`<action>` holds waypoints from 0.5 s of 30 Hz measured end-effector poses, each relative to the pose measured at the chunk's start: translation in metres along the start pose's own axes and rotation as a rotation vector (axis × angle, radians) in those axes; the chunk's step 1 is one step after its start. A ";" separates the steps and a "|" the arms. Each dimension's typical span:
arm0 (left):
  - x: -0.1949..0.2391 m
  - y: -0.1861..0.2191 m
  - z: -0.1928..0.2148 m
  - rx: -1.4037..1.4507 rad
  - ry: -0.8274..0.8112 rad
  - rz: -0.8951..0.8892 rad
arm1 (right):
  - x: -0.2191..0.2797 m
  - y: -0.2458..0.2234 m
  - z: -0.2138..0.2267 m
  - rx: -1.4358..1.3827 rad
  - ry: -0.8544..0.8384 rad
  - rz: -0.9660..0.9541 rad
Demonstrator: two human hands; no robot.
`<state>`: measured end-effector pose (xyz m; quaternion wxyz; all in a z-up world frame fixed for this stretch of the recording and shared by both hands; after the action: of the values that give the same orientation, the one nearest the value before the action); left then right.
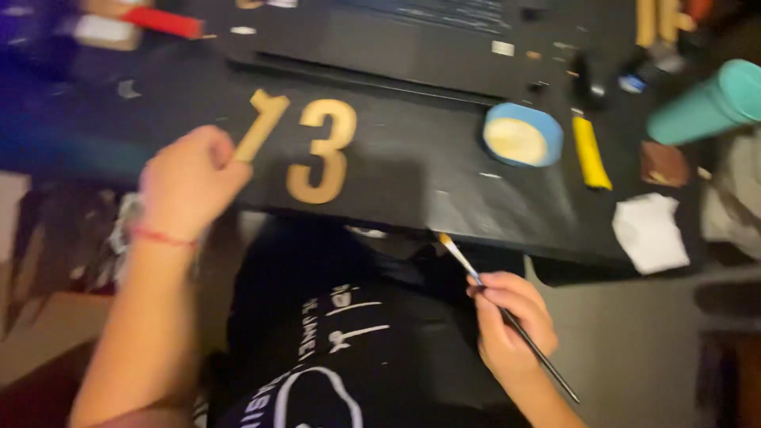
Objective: Applying a coating to wooden number and shape cutouts using a paintbrush at a workspace.
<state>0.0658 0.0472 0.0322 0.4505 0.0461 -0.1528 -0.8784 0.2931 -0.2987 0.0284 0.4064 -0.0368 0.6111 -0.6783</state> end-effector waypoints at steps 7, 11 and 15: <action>0.011 0.080 -0.005 0.995 -0.048 0.031 | -0.034 0.002 0.047 0.095 0.237 0.119; 0.004 0.141 -0.053 1.389 -0.244 -0.216 | -0.065 0.001 0.074 0.028 0.319 0.191; -0.012 0.198 -0.042 1.572 -0.310 0.042 | -0.111 0.009 0.077 0.110 0.302 0.081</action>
<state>0.2360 -0.0608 0.0535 0.2762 0.2246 -0.7885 -0.5016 0.4137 -0.2929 0.0892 0.3381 0.1128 0.6281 -0.6917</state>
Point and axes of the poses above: each hand's wrist, its own x-axis away from the middle knuckle, its own z-axis out of the back of the hand, y = z × x, the point moved 4 cm from there along -x, towards the middle knuckle, and after that the axes turned 11 degrees about -z, right-handed, at the moved point
